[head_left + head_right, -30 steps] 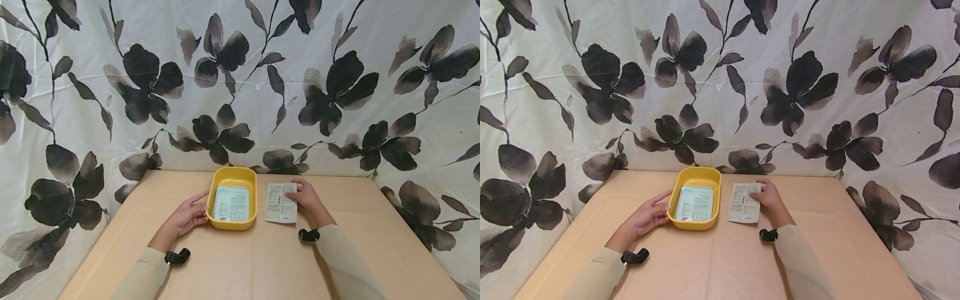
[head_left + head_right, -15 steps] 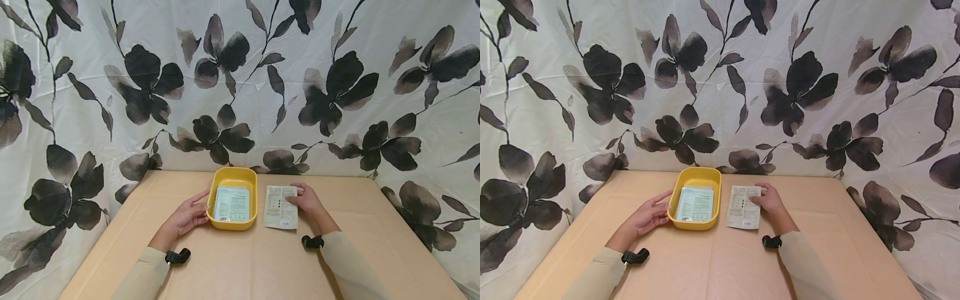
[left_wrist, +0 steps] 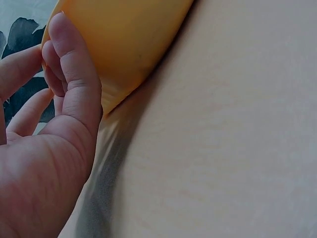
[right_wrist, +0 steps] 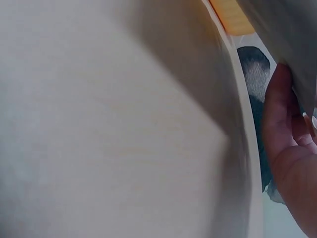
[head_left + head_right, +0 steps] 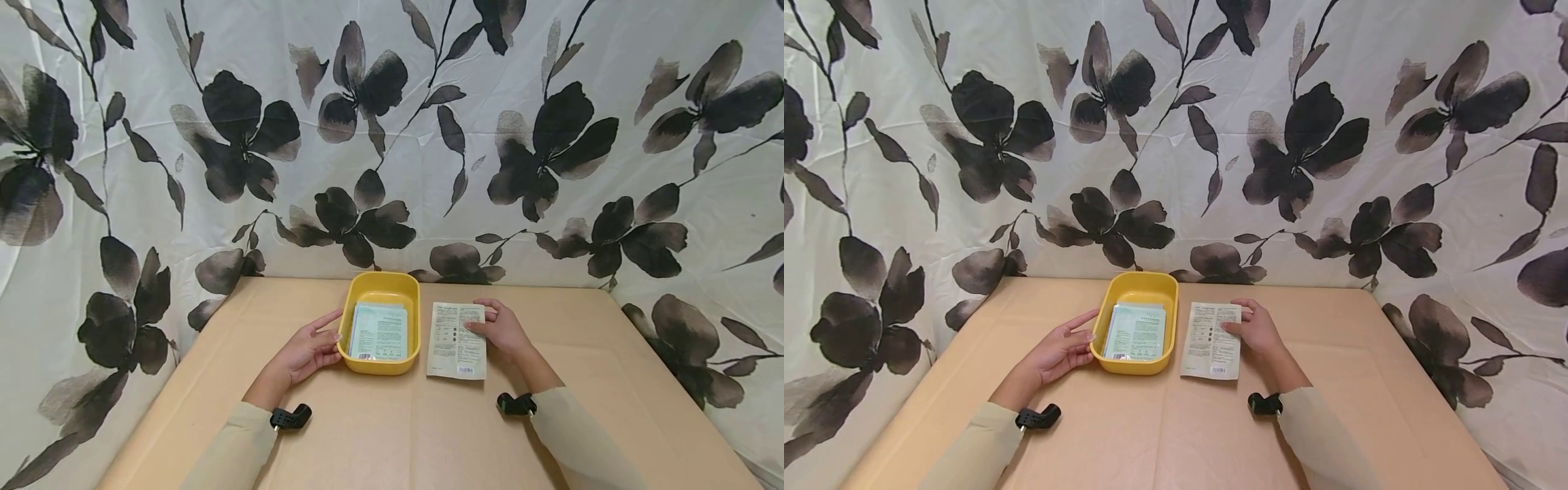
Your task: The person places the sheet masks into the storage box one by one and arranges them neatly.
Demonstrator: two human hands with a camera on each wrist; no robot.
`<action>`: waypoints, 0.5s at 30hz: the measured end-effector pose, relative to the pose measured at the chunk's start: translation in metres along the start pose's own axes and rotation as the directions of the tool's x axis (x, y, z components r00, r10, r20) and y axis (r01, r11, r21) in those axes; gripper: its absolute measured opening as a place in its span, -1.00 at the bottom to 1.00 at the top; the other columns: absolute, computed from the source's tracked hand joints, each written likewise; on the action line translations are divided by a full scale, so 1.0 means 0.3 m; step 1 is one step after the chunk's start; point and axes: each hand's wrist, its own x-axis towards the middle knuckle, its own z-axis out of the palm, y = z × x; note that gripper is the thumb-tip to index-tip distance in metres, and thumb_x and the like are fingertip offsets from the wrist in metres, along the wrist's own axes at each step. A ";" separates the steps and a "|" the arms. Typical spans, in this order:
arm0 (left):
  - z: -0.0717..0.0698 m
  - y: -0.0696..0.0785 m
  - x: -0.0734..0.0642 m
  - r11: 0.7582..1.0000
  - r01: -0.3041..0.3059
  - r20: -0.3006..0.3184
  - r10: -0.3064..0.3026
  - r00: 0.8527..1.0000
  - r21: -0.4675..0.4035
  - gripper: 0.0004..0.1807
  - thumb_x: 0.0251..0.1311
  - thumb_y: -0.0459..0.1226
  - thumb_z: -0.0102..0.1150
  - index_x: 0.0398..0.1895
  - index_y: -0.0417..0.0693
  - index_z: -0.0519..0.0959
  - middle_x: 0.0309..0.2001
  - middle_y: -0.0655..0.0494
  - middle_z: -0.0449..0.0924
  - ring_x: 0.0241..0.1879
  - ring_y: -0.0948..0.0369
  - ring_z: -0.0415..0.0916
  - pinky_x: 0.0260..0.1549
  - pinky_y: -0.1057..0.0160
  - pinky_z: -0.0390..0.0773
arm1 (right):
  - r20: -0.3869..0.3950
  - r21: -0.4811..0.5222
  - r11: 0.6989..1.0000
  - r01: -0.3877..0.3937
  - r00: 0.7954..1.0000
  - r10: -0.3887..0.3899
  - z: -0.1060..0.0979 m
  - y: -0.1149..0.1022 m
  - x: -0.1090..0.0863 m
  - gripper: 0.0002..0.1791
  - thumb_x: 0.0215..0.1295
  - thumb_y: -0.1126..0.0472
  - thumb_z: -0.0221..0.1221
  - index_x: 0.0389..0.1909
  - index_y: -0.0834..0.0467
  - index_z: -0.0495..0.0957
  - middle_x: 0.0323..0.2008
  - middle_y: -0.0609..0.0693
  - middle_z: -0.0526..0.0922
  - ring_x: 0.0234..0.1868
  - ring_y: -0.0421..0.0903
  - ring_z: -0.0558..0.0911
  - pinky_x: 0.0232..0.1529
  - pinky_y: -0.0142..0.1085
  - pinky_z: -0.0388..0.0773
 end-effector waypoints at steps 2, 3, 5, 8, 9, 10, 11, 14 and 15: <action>0.001 0.001 -0.001 1.000 0.000 -0.001 0.000 1.000 0.002 -0.19 0.41 -0.36 0.18 0.64 0.19 0.10 0.11 -0.10 0.61 -0.24 0.22 0.66 -0.19 0.29 0.73 | -0.002 -0.005 1.000 -0.001 1.000 0.001 0.003 -0.005 -0.008 -0.22 0.29 0.35 0.36 0.47 0.22 0.22 0.18 0.31 0.64 -0.17 -0.10 0.76 -0.20 -0.32 0.75; 0.001 0.001 -0.001 1.000 0.001 -0.001 -0.001 1.000 0.000 -0.19 0.41 -0.37 0.18 0.64 0.19 0.10 0.12 -0.11 0.61 -0.24 0.22 0.66 -0.19 0.29 0.73 | -0.005 -0.008 1.000 -0.005 1.000 0.005 0.004 -0.007 -0.011 -0.23 0.29 0.34 0.36 0.46 0.21 0.23 0.17 0.30 0.65 -0.18 -0.10 0.76 -0.21 -0.31 0.75; 0.001 0.001 -0.001 1.000 -0.002 0.002 0.002 1.000 0.003 -0.19 0.41 -0.37 0.17 0.65 0.17 0.09 0.13 -0.11 0.60 -0.23 0.22 0.66 -0.19 0.29 0.73 | -0.010 -0.009 1.000 -0.013 1.000 0.013 0.006 -0.010 -0.018 -0.23 0.28 0.34 0.37 0.46 0.19 0.24 0.16 0.28 0.66 -0.18 -0.09 0.76 -0.22 -0.30 0.75; -0.001 0.000 0.000 1.000 -0.005 0.007 0.005 1.000 0.007 -0.18 0.42 -0.37 0.16 0.65 0.17 0.07 0.15 -0.11 0.59 -0.22 0.22 0.66 -0.19 0.29 0.73 | -0.010 -0.010 1.000 -0.016 1.000 0.015 0.006 -0.014 -0.027 -0.22 0.28 0.34 0.37 0.47 0.19 0.23 0.18 0.29 0.65 -0.16 -0.07 0.77 -0.21 -0.28 0.76; 0.000 0.000 0.001 1.000 -0.003 0.004 0.003 1.000 0.004 -0.18 0.41 -0.37 0.17 0.65 0.18 0.08 0.15 -0.10 0.59 -0.22 0.22 0.66 -0.19 0.29 0.73 | -0.015 -0.005 1.000 -0.020 1.000 0.020 0.006 -0.015 -0.031 -0.21 0.27 0.35 0.37 0.47 0.18 0.23 0.18 0.29 0.64 -0.17 -0.06 0.77 -0.21 -0.27 0.76; -0.001 0.000 0.001 1.000 -0.003 0.005 0.003 1.000 0.007 -0.18 0.42 -0.36 0.17 0.65 0.18 0.08 0.16 -0.10 0.59 -0.21 0.22 0.66 -0.19 0.30 0.73 | -0.017 -0.008 1.000 -0.018 1.000 0.018 0.005 -0.018 -0.035 -0.20 0.28 0.34 0.37 0.48 0.18 0.23 0.19 0.29 0.64 -0.17 -0.06 0.77 -0.21 -0.27 0.76; -0.001 -0.001 0.002 1.000 -0.002 0.004 0.002 1.000 0.009 -0.18 0.42 -0.36 0.17 0.65 0.19 0.08 0.17 -0.10 0.58 -0.21 0.22 0.66 -0.19 0.30 0.73 | -0.019 -0.010 1.000 -0.015 1.000 0.014 0.004 -0.021 -0.038 -0.20 0.28 0.34 0.37 0.48 0.18 0.22 0.19 0.30 0.63 -0.17 -0.06 0.77 -0.21 -0.27 0.76; -0.001 -0.001 0.003 1.000 0.006 -0.007 -0.006 1.000 0.002 -0.20 0.41 -0.36 0.19 0.63 0.22 0.12 0.17 -0.12 0.58 -0.21 0.20 0.66 -0.19 0.29 0.73 | -0.026 -0.003 1.000 -0.011 1.000 0.011 -0.002 -0.028 -0.048 -0.20 0.28 0.32 0.38 0.48 0.16 0.22 0.20 0.30 0.63 -0.18 -0.07 0.77 -0.22 -0.28 0.76; 0.000 -0.001 0.003 1.000 0.008 -0.010 -0.008 1.000 0.000 -0.20 0.41 -0.36 0.19 0.63 0.23 0.14 0.16 -0.12 0.58 -0.21 0.20 0.66 -0.19 0.29 0.73 | -0.027 0.005 1.000 -0.010 1.000 0.010 -0.005 -0.030 -0.052 -0.20 0.28 0.31 0.38 0.48 0.16 0.23 0.20 0.31 0.63 -0.18 -0.07 0.77 -0.22 -0.27 0.76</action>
